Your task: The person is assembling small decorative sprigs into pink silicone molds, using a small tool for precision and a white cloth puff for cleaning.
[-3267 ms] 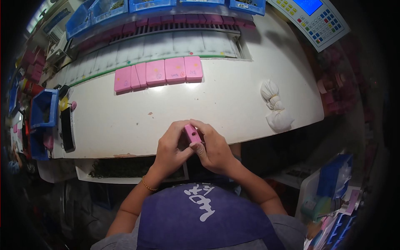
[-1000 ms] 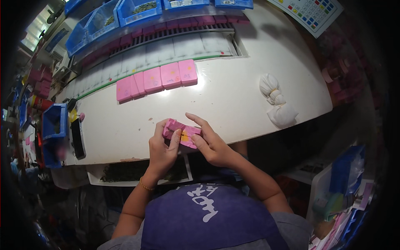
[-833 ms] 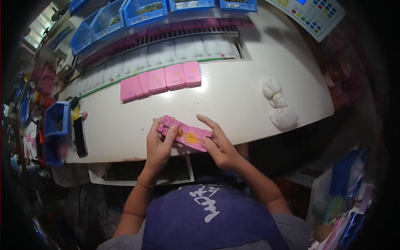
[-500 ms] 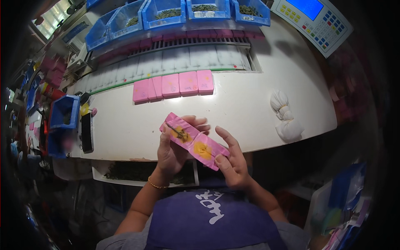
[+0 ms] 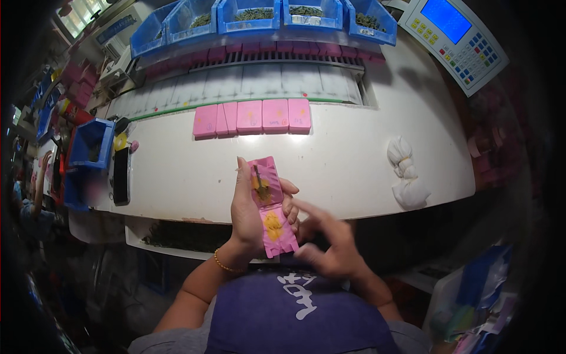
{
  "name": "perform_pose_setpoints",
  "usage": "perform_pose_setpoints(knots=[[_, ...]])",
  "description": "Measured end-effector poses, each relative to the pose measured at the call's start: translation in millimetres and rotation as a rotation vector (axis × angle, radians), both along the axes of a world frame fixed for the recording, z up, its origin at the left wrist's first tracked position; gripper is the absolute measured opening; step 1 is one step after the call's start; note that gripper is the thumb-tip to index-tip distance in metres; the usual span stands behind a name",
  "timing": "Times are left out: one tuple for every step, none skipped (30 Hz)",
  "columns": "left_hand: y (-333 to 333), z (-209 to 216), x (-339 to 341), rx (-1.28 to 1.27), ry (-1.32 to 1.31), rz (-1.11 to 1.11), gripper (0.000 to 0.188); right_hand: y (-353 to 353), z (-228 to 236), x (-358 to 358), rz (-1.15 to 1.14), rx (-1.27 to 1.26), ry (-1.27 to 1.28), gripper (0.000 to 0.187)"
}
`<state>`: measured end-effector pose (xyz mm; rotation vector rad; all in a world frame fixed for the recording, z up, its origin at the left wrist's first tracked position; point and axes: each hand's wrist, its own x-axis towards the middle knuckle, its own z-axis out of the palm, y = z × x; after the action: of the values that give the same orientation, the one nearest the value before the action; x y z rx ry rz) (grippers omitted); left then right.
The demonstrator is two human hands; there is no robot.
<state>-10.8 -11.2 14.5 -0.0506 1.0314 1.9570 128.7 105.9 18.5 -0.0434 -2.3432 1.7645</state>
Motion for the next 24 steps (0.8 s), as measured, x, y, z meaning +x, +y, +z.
perform_pose_setpoints(knots=[[-1.4, 2.7, -0.4, 0.044, -0.056, -0.036, 0.088, 0.5, -6.4, -6.4, -0.191, 0.015, 0.123, 0.047], [-1.8, 5.5, -0.3, 0.093, -0.111, -0.077, 0.088, 7.0, -2.7, -9.7, -0.291, 0.086, 0.061, 0.043], [-1.0, 6.7, 1.0, 0.063, -0.098, -0.109, 0.088, 15.3, -0.3, -21.0, -0.325, 0.173, 0.136, 0.04], [-0.1, 7.7, 3.0, 0.064, -0.101, -0.112, 0.088, 22.8, 2.1, -34.1, -0.358, 0.26, 0.211, 0.037], [0.7, 8.2, 4.1, 0.022, -0.106, -0.136, 0.087, 26.6, 5.7, -45.2, -0.361, 0.262, 0.208, 0.037], [1.8, 8.5, 5.5, -0.019, -0.108, -0.16, 0.087, 29.0, 10.1, -54.8, -0.252, 0.217, 0.192, 0.033], [3.1, 6.6, 6.6, -0.004, -0.059, -0.168, 0.082, 29.4, 12.8, -60.9, -0.142, 0.171, 0.176, 0.029], [2.8, 6.0, 7.5, -0.003, -0.058, -0.169, 0.082, 28.0, 12.8, -64.2, -0.144, 0.172, 0.177, 0.029], [2.1, 5.9, 8.2, -0.027, -0.001, -0.193, 0.081, 26.7, 11.6, -67.0, -0.069, -0.103, 0.058, 0.029], [1.3, 6.3, 8.4, -0.05, 0.056, -0.216, 0.08, 25.5, 10.8, -68.7, 0.006, -0.378, -0.062, 0.029], [-0.9, 5.5, 6.5, -0.05, 0.056, -0.216, 0.08, 24.1, 8.8, -68.1, -0.022, -0.428, -0.042, 0.031], [-4.7, 4.9, 3.2, 0.028, 0.038, -0.277, 0.068, 21.3, 7.6, -68.1, -0.022, -0.428, -0.042, 0.031], [-6.4, 4.5, 1.6, 0.108, 0.021, -0.339, 0.056, 18.1, 6.4, -68.5, -0.082, -0.508, 0.004, 0.031], [-6.9, 9.4, 3.1, 0.11, 0.021, -0.344, 0.056, 17.2, 6.4, -68.3, -0.146, -0.587, 0.051, 0.031], [-8.4, 18.1, 6.3, -0.011, 0.132, -0.358, 0.047, 20.5, 1.4, -69.3, -0.14, -0.595, 0.121, 0.03], [-9.1, 22.2, 8.7, -0.132, 0.242, -0.371, 0.043, 21.1, -0.3, -69.1, -0.146, -0.593, 0.123, 0.03], [-13.0, 16.7, 6.9, -0.108, 0.173, -0.379, 0.041, 18.5, -0.7, -69.5, -0.165, -0.603, 0.138, 0.029], [-13.7, 15.7, 7.7, -0.108, 0.176, -0.382, 0.041, 16.6, -0.5, -69.9, -0.184, -0.613, 0.153, 0.027], [-14.3, 15.4, 8.4, -0.168, 0.311, -0.37, 0.034, 15.8, 2.9, -70.3, -0.199, -0.637, 0.145, 0.025], [-14.2, 13.9, 9.6, -0.226, 0.444, -0.355, 0.029, 18.8, 2.6, -70.0, -0.201, -0.636, 0.146, 0.025], [-17.6, 11.2, 8.1, -0.373, 0.496, -0.379, 0.022, 23.5, 1.4, -69.2, -0.176, -0.704, 0.103, 0.026], [-16.8, 8.6, 7.3, -0.371, 0.497, -0.38, 0.022, 27.5, 0.1, -68.7, -0.149, -0.771, 0.059, 0.028], [-16.2, 6.5, 6.3, -0.342, 0.873, -0.264, 0.022, 30.1, -0.3, -68.9, -0.15, -0.77, 0.061, 0.028], [-15.8, 3.2, 5.0, -0.303, 1.245, -0.135, 0.022, 32.4, -0.8, -69.3, -0.12, -0.836, 0.012, 0.028]])
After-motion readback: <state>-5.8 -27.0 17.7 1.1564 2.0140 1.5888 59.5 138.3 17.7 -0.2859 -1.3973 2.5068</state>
